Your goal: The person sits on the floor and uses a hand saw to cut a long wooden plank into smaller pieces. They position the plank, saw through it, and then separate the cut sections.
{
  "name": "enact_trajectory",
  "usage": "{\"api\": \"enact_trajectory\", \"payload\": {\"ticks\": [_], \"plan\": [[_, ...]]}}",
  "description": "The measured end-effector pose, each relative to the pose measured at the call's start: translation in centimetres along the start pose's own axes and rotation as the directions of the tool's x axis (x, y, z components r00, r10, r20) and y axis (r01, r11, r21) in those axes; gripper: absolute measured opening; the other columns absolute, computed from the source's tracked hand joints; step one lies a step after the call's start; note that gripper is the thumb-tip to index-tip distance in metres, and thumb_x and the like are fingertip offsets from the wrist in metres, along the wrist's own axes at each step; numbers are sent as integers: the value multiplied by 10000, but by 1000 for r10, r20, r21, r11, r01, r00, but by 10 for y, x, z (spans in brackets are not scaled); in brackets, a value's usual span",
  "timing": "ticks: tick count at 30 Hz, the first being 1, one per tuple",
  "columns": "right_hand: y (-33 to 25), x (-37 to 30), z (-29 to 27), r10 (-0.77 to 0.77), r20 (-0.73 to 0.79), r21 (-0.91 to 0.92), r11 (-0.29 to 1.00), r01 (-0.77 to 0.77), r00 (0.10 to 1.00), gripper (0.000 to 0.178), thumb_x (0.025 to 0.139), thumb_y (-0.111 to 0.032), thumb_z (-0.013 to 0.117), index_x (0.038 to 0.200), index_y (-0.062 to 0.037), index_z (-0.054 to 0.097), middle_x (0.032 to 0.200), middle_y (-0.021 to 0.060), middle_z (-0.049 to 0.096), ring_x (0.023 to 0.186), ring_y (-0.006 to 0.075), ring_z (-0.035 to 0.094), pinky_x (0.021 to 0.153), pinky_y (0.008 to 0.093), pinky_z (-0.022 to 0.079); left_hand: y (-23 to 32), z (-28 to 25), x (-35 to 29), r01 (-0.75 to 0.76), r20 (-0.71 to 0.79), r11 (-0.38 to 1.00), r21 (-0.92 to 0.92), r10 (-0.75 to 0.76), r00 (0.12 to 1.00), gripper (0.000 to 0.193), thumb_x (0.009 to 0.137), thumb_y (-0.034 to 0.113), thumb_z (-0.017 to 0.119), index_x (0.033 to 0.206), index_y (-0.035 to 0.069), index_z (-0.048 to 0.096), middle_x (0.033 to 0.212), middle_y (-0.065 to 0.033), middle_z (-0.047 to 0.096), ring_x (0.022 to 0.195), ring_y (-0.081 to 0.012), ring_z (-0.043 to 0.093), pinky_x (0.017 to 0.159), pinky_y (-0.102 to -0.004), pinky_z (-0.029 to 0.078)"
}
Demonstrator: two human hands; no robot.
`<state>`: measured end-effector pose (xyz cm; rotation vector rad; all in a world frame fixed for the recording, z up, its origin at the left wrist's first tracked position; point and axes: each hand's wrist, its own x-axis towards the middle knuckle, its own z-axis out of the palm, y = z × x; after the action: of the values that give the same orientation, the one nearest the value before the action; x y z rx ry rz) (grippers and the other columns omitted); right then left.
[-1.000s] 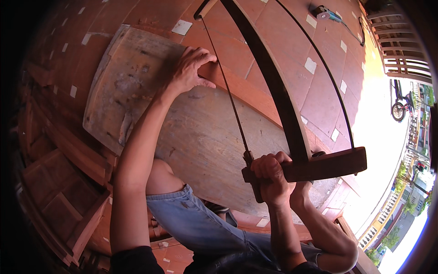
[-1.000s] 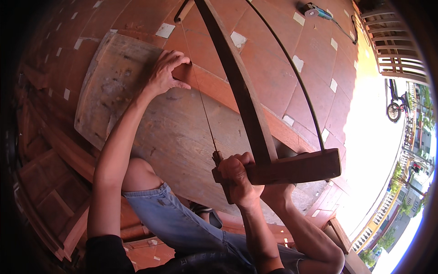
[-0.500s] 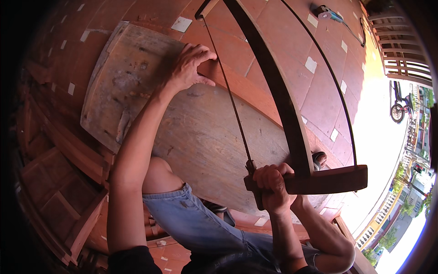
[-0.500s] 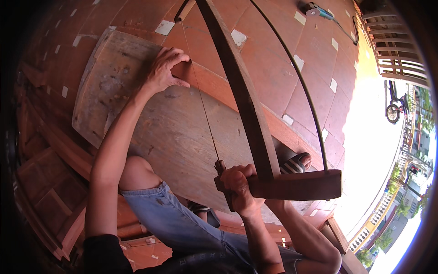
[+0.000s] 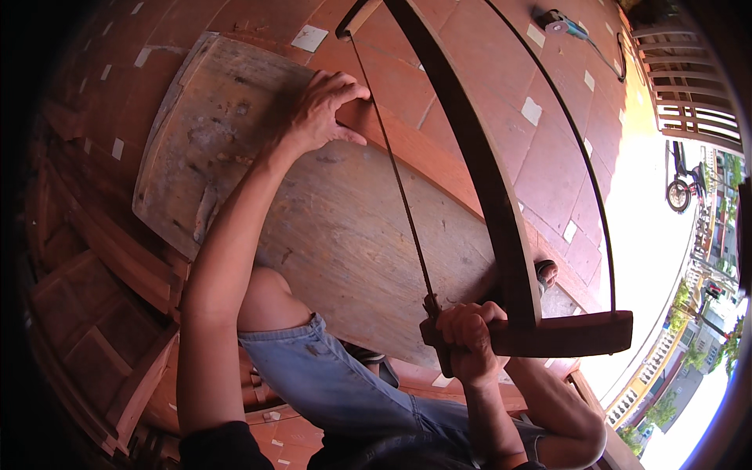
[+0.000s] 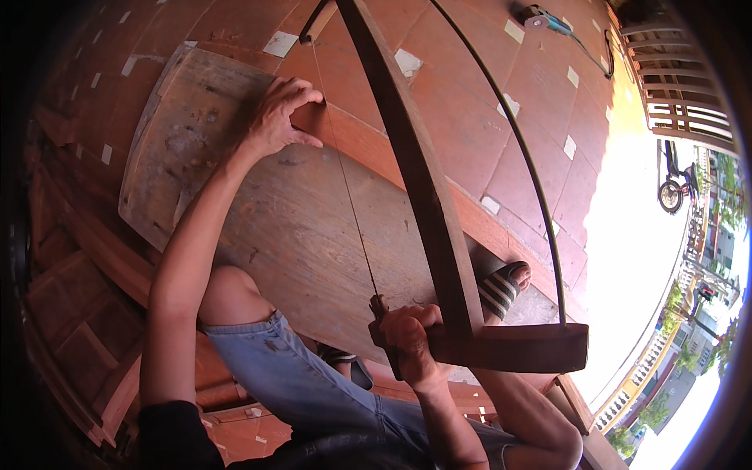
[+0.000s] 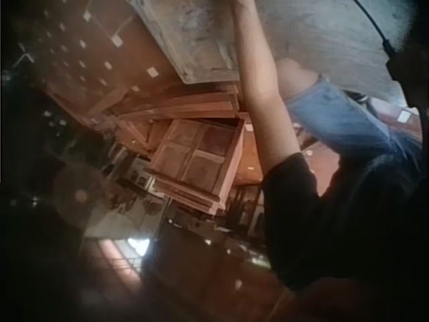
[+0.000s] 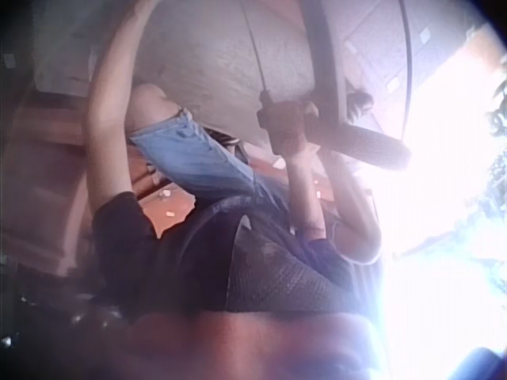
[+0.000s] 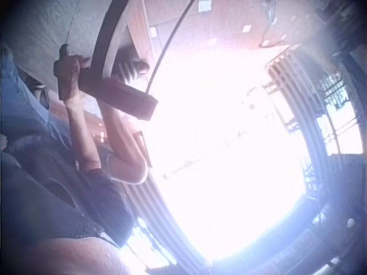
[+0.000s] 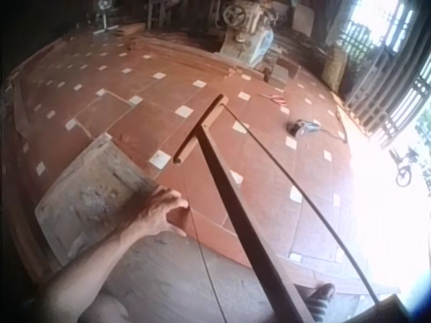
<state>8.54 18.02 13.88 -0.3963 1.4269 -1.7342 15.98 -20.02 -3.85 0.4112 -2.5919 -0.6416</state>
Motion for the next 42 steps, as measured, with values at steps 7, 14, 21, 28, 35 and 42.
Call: {"api": "enact_trajectory", "payload": {"ticks": [7,14,21,28,35,42], "plan": [[45,113,35,-20,-71,78,997,25,997,297,1031,-117,637,778,-67,491,689,44,492,640,175,479,702,391,480,7,-5,7,-2,35,1000,-31,3,999,710,665,482,917,1195,135,596,1194,-30,591,1151,-280,537,1035,-440,446],[34,119,46,8,-47,53,999,-5,999,297,1033,-127,645,781,-70,497,697,38,500,648,166,481,712,389,485,8,30,16,453,-297,701,-551,-672,678,406,874,282,801,1154,56,614,1018,-53,666,929,-168,631,843,-351,516],[10,53,32,71,-95,73,995,-64,993,335,1041,-178,641,771,-97,459,656,23,449,615,161,459,698,394,479,15,42,30,579,-439,673,-460,-740,510,307,848,127,761,1102,64,602,804,-43,657,742,-188,651,735,-365,535],[-24,-44,2,-15,-48,-37,999,13,999,339,1050,-211,625,781,-109,446,621,24,448,550,172,470,638,396,493,23,38,32,625,-448,656,-422,-751,485,292,818,151,770,1045,73,604,805,-43,664,734,-199,663,712,-369,535],[37,124,43,-35,-76,-5,999,35,997,287,1038,-117,640,796,-71,492,695,39,493,633,154,484,702,391,494,15,46,37,609,-460,660,-440,-748,479,306,802,169,809,1033,78,629,834,-41,695,746,-181,673,726,-359,540],[-4,5,17,41,-85,-16,999,-42,996,329,1050,-157,608,773,-104,439,652,32,460,614,167,499,691,380,496,6,47,26,606,-520,698,-381,-704,483,295,798,167,804,1030,78,645,827,-47,685,754,-195,672,720,-371,543]]}}
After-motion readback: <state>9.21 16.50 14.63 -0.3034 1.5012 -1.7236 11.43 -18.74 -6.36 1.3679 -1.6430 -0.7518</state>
